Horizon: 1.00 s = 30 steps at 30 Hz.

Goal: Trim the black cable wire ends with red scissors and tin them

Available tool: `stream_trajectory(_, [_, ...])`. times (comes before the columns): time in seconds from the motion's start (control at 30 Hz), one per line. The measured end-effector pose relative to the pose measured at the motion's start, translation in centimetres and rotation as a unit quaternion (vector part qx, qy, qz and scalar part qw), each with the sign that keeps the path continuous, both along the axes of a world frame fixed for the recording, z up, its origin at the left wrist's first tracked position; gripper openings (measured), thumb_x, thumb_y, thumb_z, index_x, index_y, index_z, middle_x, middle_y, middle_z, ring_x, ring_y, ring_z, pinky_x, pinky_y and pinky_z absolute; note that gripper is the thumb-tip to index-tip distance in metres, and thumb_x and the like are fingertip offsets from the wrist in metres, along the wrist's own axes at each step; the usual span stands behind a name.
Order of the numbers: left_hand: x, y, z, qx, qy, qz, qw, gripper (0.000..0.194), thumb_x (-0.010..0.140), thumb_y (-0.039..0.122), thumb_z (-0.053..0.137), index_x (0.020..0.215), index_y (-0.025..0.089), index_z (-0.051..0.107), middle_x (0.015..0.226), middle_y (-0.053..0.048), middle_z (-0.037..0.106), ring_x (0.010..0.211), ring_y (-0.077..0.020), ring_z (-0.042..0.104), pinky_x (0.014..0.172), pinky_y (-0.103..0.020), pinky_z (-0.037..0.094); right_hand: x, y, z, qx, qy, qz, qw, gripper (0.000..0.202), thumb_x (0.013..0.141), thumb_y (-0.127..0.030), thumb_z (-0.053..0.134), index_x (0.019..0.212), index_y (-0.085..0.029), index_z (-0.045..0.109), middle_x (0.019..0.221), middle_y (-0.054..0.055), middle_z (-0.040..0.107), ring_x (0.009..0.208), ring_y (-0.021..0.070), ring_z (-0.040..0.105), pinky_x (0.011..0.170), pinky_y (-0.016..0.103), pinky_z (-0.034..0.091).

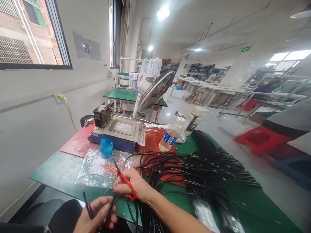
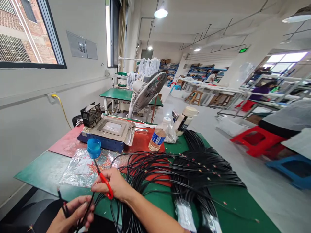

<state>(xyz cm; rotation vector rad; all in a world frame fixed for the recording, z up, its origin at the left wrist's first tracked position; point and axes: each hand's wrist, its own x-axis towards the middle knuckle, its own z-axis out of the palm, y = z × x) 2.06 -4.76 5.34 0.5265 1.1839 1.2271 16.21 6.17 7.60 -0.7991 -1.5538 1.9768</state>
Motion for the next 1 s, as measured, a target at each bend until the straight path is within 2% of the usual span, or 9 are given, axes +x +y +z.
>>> stream_trajectory(0.07, [0.2,0.7,0.2,0.005,0.012,0.002,1.0,0.037,0.058,0.043,0.079,0.077,0.013,0.071,0.065,-0.007,0.068,0.05,-0.0127,0.057,0.047,-0.023,0.04,0.0,-0.1,-0.3,0.032,0.008,-0.001,0.999,0.034,0.053,-0.04,0.082,0.063,-0.011,0.068,0.05,-0.003,0.053,0.045,0.0045,0.04,0.045,0.018,0.029])
stream_trajectory(0.17, [0.4,1.7,-0.3,0.039,0.027,-0.02,0.999,0.037,0.062,0.047,0.074,0.066,0.012,0.065,0.042,0.004,0.049,0.035,-0.0027,0.033,0.038,-0.018,0.018,-0.1,-0.1,-0.6,0.007,0.015,-0.034,0.999,0.037,0.05,-0.041,0.083,0.062,-0.01,0.066,0.048,-0.003,0.052,0.044,0.0048,0.039,0.044,0.018,0.028])
stream_trajectory(0.23, [0.6,2.3,-0.8,0.036,0.014,0.002,0.999,0.04,0.06,0.05,0.075,0.062,0.013,0.06,0.039,0.008,0.039,0.034,-0.0003,0.021,0.038,-0.019,0.01,-0.2,0.0,-0.8,-0.03,0.007,-0.078,0.997,0.04,0.048,-0.044,0.083,0.06,-0.011,0.062,0.045,-0.004,0.049,0.04,0.0046,0.037,0.041,0.018,0.025])
stream_trajectory(0.33, [1.0,2.9,-1.2,0.022,0.0,0.054,0.998,0.047,0.053,0.053,0.078,0.072,0.013,0.061,0.042,0.007,0.046,0.032,0.0002,0.021,0.037,-0.02,0.008,-0.1,0.4,-1.4,-0.025,-0.024,-0.115,0.993,0.044,0.05,-0.05,0.08,0.06,-0.014,0.057,0.042,-0.006,0.045,0.037,0.0053,0.034,0.039,0.019,0.023])
stream_trajectory(0.4, [1.1,3.1,-0.9,0.013,0.004,0.077,0.997,0.055,0.049,0.054,0.079,0.081,0.012,0.062,0.043,0.006,0.05,0.03,0.0007,0.022,0.037,-0.019,0.006,0.2,0.9,-1.6,0.03,-0.053,-0.118,0.991,0.044,0.059,-0.054,0.074,0.061,-0.015,0.055,0.044,-0.007,0.042,0.039,0.0058,0.033,0.041,0.019,0.023])
stream_trajectory(0.5, [0.8,3.4,0.0,-0.003,0.021,0.12,0.993,0.063,0.05,0.053,0.079,0.091,0.009,0.062,0.046,0.005,0.052,0.031,0.0016,0.023,0.038,-0.019,0.007,1.0,1.5,-1.2,0.161,-0.103,-0.071,0.979,0.042,0.07,-0.056,0.065,0.064,-0.014,0.058,0.055,-0.004,0.046,0.051,0.0081,0.039,0.049,0.02,0.028])
stream_trajectory(0.63, [0.1,3.7,0.7,0.007,0.044,0.149,0.988,0.064,0.056,0.05,0.077,0.1,0.007,0.061,0.051,0.003,0.056,0.033,0.002,0.023,0.041,-0.019,0.008,2.0,1.7,0.1,0.28,-0.183,0.022,0.942,0.037,0.07,-0.053,0.066,0.078,-0.016,0.063,0.073,-0.001,0.052,0.066,0.0116,0.045,0.058,0.02,0.03])
stream_trajectory(0.83, [-0.1,4.3,0.4,0.024,0.091,0.132,0.987,0.054,0.059,0.051,0.073,0.091,0.009,0.062,0.051,0.001,0.059,0.034,0.0003,0.024,0.041,-0.021,0.009,2.0,1.4,0.0,0.346,-0.257,0.08,0.899,0.043,0.075,-0.055,0.059,0.061,-0.017,0.048,0.062,-0.005,0.042,0.059,0.0088,0.036,0.053,0.021,0.021])
stream_trajectory(1.0, [0.2,4.4,0.4,0.036,0.145,0.126,0.981,0.046,0.061,0.05,0.071,0.083,0.01,0.064,0.044,0.002,0.057,0.035,-0.0017,0.026,0.042,-0.022,0.015,1.9,1.2,-0.5,0.347,-0.258,0.074,0.899,0.048,0.079,-0.052,0.056,0.055,-0.016,0.035,0.056,-0.006,0.033,0.054,0.0068,0.03,0.051,0.021,0.018])
